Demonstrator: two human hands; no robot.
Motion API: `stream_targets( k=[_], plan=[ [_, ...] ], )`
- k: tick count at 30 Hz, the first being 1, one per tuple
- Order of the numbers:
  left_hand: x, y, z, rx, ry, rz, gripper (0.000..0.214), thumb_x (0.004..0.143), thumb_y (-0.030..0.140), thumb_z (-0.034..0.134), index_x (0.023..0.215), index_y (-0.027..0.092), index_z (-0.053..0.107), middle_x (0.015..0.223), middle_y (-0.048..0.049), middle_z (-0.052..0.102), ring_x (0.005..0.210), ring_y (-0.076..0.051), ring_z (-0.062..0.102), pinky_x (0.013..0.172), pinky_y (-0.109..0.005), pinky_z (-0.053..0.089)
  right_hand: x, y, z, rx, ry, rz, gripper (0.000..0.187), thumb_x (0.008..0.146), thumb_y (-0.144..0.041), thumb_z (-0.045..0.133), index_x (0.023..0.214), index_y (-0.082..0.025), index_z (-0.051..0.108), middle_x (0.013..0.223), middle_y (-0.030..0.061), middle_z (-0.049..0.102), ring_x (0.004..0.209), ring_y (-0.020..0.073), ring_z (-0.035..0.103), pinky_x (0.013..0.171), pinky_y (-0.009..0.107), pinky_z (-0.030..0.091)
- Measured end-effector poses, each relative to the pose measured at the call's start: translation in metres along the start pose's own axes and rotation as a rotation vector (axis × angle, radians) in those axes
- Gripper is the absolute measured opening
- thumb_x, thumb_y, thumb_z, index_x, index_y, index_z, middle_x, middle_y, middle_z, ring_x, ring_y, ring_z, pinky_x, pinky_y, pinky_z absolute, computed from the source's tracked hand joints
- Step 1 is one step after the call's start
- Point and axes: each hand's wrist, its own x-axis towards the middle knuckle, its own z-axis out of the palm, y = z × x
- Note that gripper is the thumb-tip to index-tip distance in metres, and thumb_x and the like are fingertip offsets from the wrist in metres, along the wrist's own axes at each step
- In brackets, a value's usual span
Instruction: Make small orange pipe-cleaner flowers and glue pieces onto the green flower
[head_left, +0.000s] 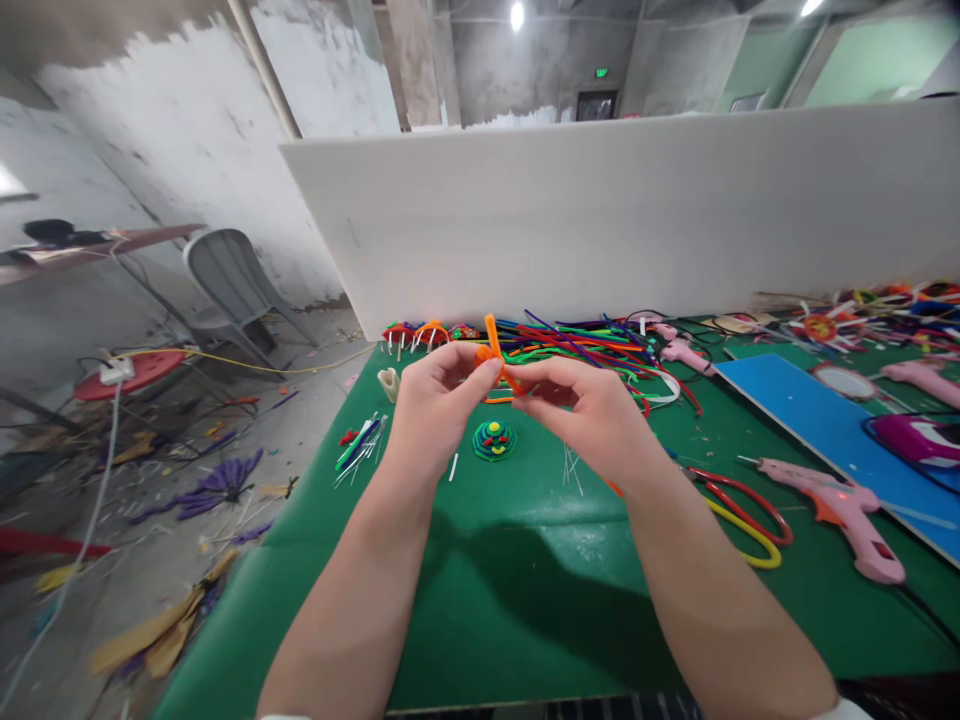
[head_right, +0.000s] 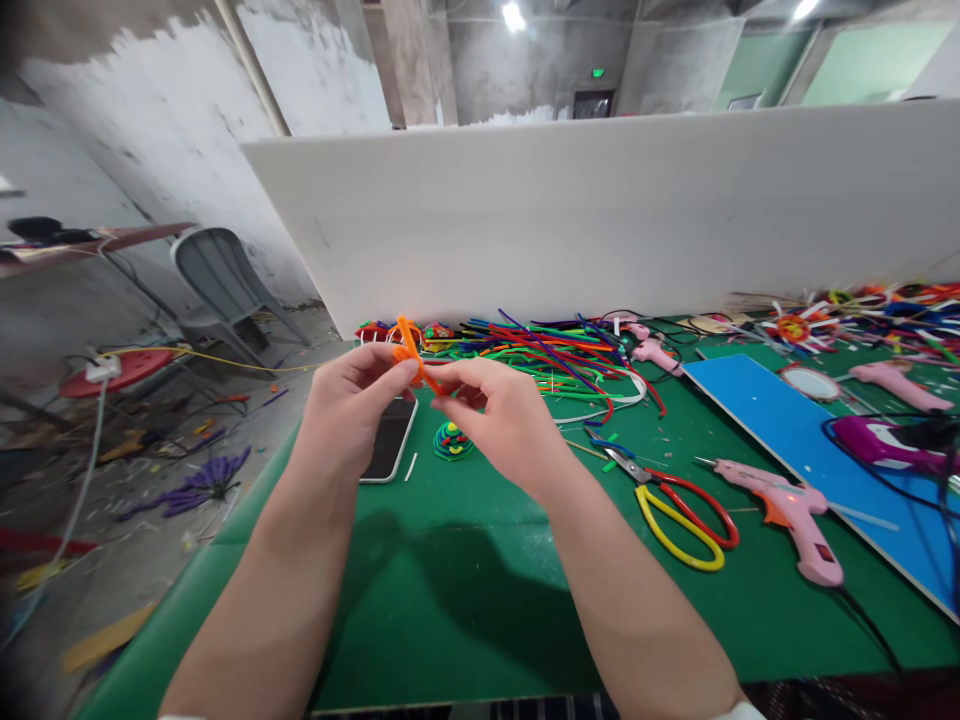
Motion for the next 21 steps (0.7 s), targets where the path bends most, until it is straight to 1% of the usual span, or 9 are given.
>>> stream_targets(
  k=[1,4,6,8,10,12,14,17,21],
  plan=[
    [0.000,0.000,0.000,-0.035,-0.007,-0.012,0.012,0.070,0.028,0.065,0.074,0.017,0.062,0.070,0.0013,0.062,0.060,-0.008,0.055,0.057,-0.020,0.045,0.000,0.000,-0.003,0.035,-0.035,0.016,0.024,0.076,-0.019,0.059,0.099,-0.022,0.065,0.095,0.0017,0.067,0.083,0.0144,0.062,0.075,0.029,0.051],
    [0.000,0.001,-0.002,-0.178,-0.045,-0.087,0.010,0.070,0.027,0.065,0.071,0.017,0.061,0.067,0.0027,0.058,0.058,-0.007,0.053,0.056,-0.019,0.044,0.000,0.002,-0.011,0.176,-0.164,0.065,0.021,0.080,-0.024,0.055,0.099,-0.023,0.065,0.088,0.0015,0.068,0.075,0.0135,0.063,0.069,0.030,0.053],
    [-0.001,0.001,-0.002,-0.277,-0.084,-0.160,0.011,0.071,0.027,0.063,0.071,0.017,0.060,0.067,0.0023,0.058,0.060,-0.007,0.054,0.055,-0.019,0.044,0.000,0.004,-0.014,0.222,-0.187,0.029,0.022,0.080,-0.023,0.055,0.100,-0.024,0.064,0.089,0.0011,0.068,0.076,0.0132,0.063,0.070,0.030,0.053],
    [-0.001,0.000,0.000,-0.367,-0.121,-0.227,0.011,0.071,0.028,0.063,0.072,0.017,0.059,0.067,0.0020,0.058,0.061,-0.007,0.054,0.055,-0.019,0.044,0.001,0.005,-0.013,0.147,-0.126,-0.083,0.025,0.079,-0.018,0.056,0.102,-0.025,0.062,0.096,0.0012,0.066,0.086,0.0137,0.062,0.077,0.031,0.052],
    [-0.001,-0.001,0.002,-0.434,-0.139,-0.269,0.012,0.071,0.028,0.063,0.073,0.017,0.059,0.066,0.0025,0.056,0.059,-0.006,0.053,0.053,-0.017,0.043,0.001,0.006,-0.009,-0.017,-0.042,-0.231,0.027,0.078,-0.013,0.056,0.102,-0.025,0.062,0.100,0.0012,0.064,0.092,0.0135,0.060,0.082,0.030,0.050],
    [-0.002,-0.001,0.004,-0.476,-0.145,-0.289,0.012,0.072,0.028,0.063,0.073,0.016,0.059,0.063,0.0033,0.054,0.056,-0.005,0.051,0.051,-0.015,0.041,0.002,0.008,-0.004,-0.171,0.034,-0.370,0.026,0.080,-0.012,0.054,0.099,-0.025,0.063,0.097,0.0012,0.064,0.092,0.0128,0.059,0.083,0.029,0.049],
    [-0.002,0.000,0.005,-0.502,-0.148,-0.302,0.013,0.072,0.028,0.063,0.073,0.016,0.059,0.062,0.0039,0.053,0.055,-0.004,0.050,0.049,-0.014,0.040,0.002,0.009,-0.001,-0.255,0.118,-0.489,0.021,0.080,-0.013,0.054,0.095,-0.024,0.064,0.092,0.0015,0.065,0.087,0.0125,0.059,0.080,0.029,0.050],
    [-0.004,0.002,0.006,-0.540,-0.150,-0.332,0.013,0.072,0.028,0.063,0.073,0.015,0.059,0.061,0.0043,0.054,0.054,-0.004,0.051,0.050,-0.014,0.041,0.003,0.011,0.003,-0.307,0.219,-0.603,0.016,0.079,-0.014,0.056,0.090,-0.021,0.066,0.088,0.0034,0.065,0.083,0.0127,0.060,0.074,0.028,0.051],
    [-0.006,0.005,0.008,-0.632,-0.124,-0.353,0.012,0.070,0.026,0.065,0.072,0.016,0.059,0.064,0.0046,0.057,0.057,-0.003,0.053,0.051,-0.013,0.041,0.004,0.013,0.005,-0.345,0.287,-0.708,0.018,0.077,-0.011,0.058,0.089,-0.022,0.066,0.091,0.0033,0.067,0.087,0.0142,0.060,0.078,0.032,0.052]
  ],
)
